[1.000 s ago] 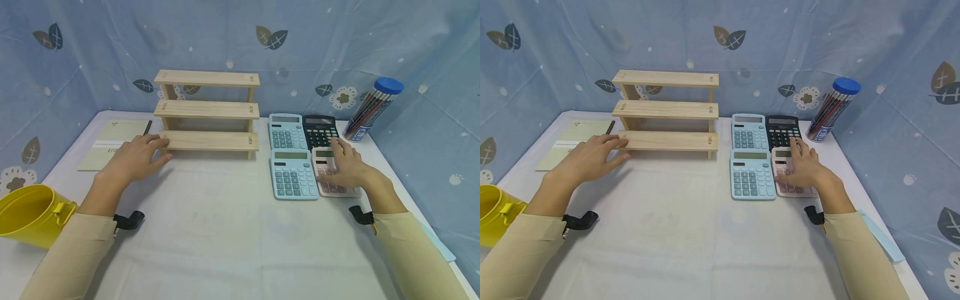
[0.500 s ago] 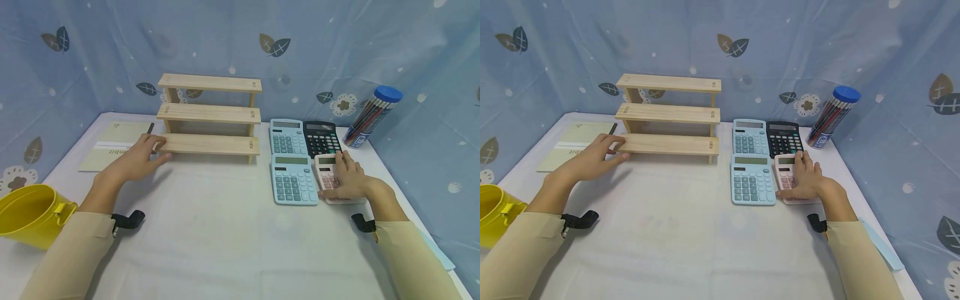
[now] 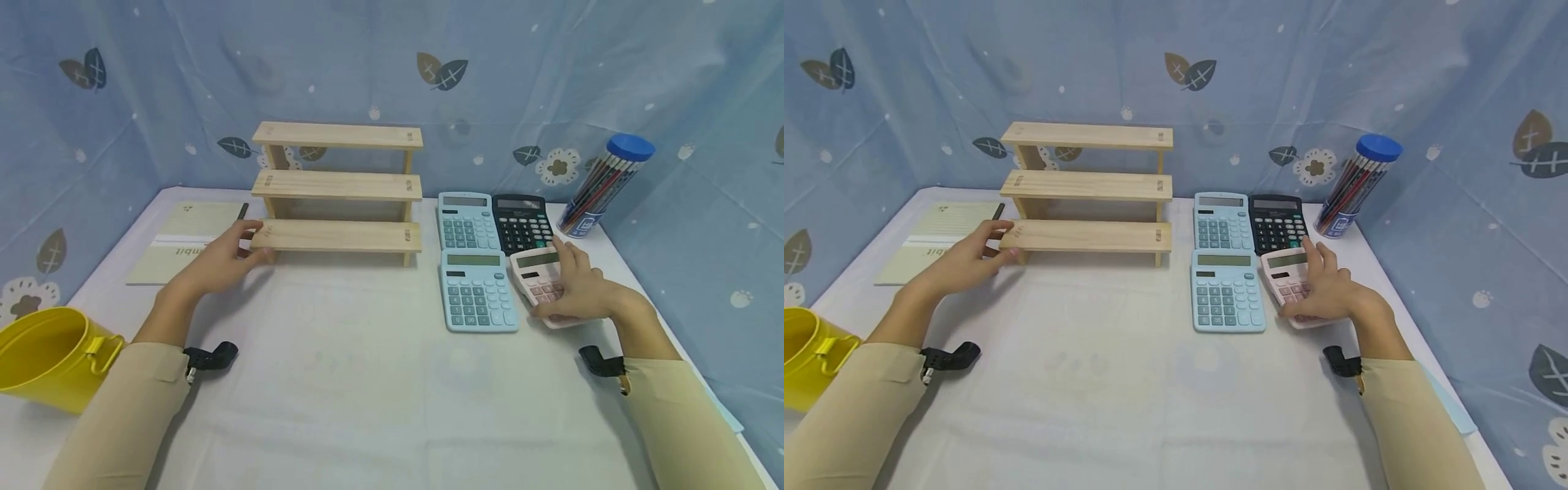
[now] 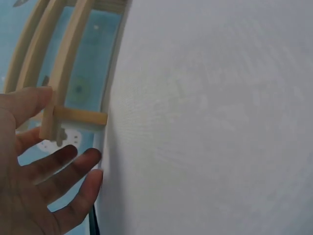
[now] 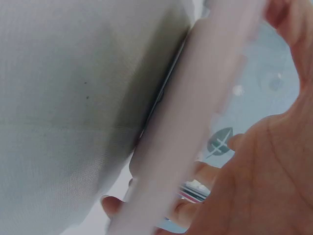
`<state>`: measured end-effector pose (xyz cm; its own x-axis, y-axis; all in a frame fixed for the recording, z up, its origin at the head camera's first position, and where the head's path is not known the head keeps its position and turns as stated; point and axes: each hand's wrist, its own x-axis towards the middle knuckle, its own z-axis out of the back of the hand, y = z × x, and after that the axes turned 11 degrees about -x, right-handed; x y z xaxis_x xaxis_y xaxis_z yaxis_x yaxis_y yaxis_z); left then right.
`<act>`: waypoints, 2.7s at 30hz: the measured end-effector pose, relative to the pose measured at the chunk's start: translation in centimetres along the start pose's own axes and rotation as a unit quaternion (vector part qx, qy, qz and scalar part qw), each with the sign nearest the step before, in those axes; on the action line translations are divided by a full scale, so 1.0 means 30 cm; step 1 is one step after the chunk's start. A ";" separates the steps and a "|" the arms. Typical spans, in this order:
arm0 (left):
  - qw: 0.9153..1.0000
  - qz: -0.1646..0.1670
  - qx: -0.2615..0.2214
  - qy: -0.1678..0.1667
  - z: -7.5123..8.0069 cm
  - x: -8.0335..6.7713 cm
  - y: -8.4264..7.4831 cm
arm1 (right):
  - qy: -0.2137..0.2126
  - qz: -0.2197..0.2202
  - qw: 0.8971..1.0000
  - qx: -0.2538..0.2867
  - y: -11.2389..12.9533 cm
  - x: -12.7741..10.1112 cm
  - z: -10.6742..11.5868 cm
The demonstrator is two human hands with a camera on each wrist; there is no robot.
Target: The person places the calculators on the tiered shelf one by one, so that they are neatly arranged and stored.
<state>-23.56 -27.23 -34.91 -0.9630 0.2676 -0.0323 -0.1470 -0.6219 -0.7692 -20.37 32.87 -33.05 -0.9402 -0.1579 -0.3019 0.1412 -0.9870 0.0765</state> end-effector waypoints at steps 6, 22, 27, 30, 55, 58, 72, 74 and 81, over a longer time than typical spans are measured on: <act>1.000 0.016 -0.014 0.001 -0.009 0.012 0.009 | -0.032 0.013 0.998 0.055 -0.023 0.003 0.002; 0.998 0.053 -0.032 -0.011 0.000 0.036 0.016 | -0.139 0.042 0.978 0.147 0.044 -0.021 0.044; 0.997 0.069 -0.030 0.008 0.012 0.039 0.017 | -0.155 0.055 0.976 0.140 0.081 -0.022 0.079; 0.997 0.077 -0.016 0.013 0.012 0.041 0.009 | -0.172 0.066 0.973 0.140 0.099 -0.017 0.097; 0.996 0.085 0.010 0.027 0.000 0.044 0.013 | -0.212 0.125 0.956 0.162 0.361 0.105 0.212; 0.996 0.089 0.015 0.025 -0.001 0.040 0.022 | -0.217 0.142 0.952 0.161 0.388 0.124 0.226; 0.995 0.092 0.022 0.014 0.008 0.045 0.026 | -0.249 0.166 0.943 0.149 0.530 0.211 0.295; 0.996 0.091 0.016 0.015 -0.001 0.049 0.027 | -0.254 0.170 0.941 0.144 0.545 0.223 0.300; 0.995 0.096 0.018 0.013 -0.003 0.039 0.017 | -0.262 0.178 0.943 0.107 0.619 0.256 0.353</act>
<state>-24.73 -27.16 -35.39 -0.9681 0.1594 -0.1935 0.0310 -0.6897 -0.7234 -28.24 13.65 -23.88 -0.8770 -0.3869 0.2850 0.4638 -0.8367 0.2914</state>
